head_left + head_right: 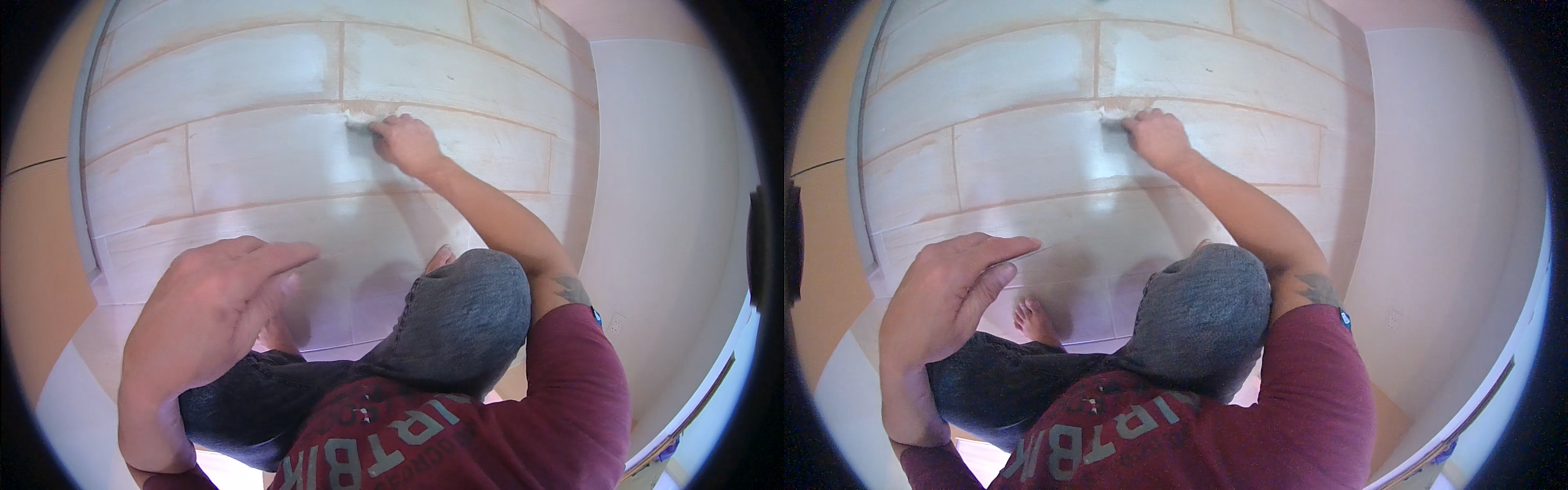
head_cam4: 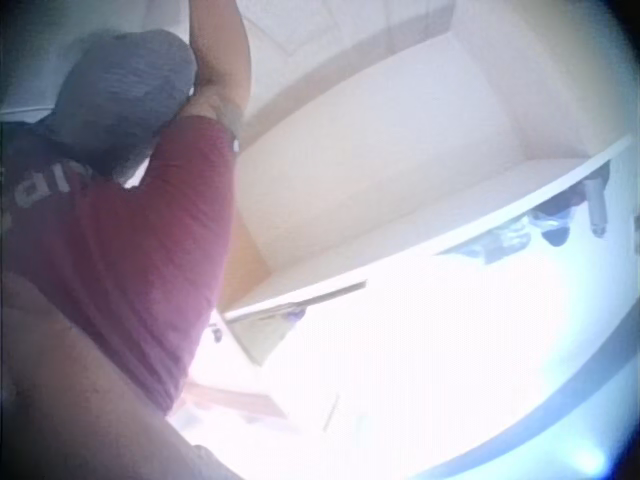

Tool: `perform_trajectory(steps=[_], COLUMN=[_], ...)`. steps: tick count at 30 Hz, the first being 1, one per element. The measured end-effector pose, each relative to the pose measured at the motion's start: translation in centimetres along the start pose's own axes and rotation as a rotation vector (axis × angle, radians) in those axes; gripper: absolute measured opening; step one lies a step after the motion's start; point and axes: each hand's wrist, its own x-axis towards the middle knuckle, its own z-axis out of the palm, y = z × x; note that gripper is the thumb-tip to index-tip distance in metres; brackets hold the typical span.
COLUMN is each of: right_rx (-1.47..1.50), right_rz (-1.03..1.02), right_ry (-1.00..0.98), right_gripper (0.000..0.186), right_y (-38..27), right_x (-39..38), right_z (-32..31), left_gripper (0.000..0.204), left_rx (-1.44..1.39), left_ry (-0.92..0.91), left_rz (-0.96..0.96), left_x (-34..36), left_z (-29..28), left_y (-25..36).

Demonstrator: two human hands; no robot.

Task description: The person applies grout to the gaps between floor tiles using a grout float and a trowel. They spread the grout across the surface and work it into the joints, then scrape off the excess. The person briefly moves to a countertop to gather more grout before returning to the floor to continue the task.

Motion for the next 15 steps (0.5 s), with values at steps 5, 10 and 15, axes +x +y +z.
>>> perform_trajectory(steps=[5, 10, 15], right_rx=[0.05, 0.111, 0.112], right_rz=[0.483, 0.429, 0.237], right_ry=[-0.095, -0.084, -0.164], right_gripper=[0.036, 0.03, 0.027], right_y=[5.2, 3.8, -2.0], right_x=[-0.2, 1.6, 4.3], right_z=[-2.8, -1.4, 0.6], left_gripper=[0.032, 0.03, 0.025], left_rx=[-0.049, -0.019, -0.075], left_ry=[-0.049, -0.073, -0.086], left_rz=[-0.069, -0.029, -0.024], left_x=[-0.1, 0.3, 1.4], left_z=[-0.7, -0.6, -0.2], left_y=[0.3, -0.5, -1.1])
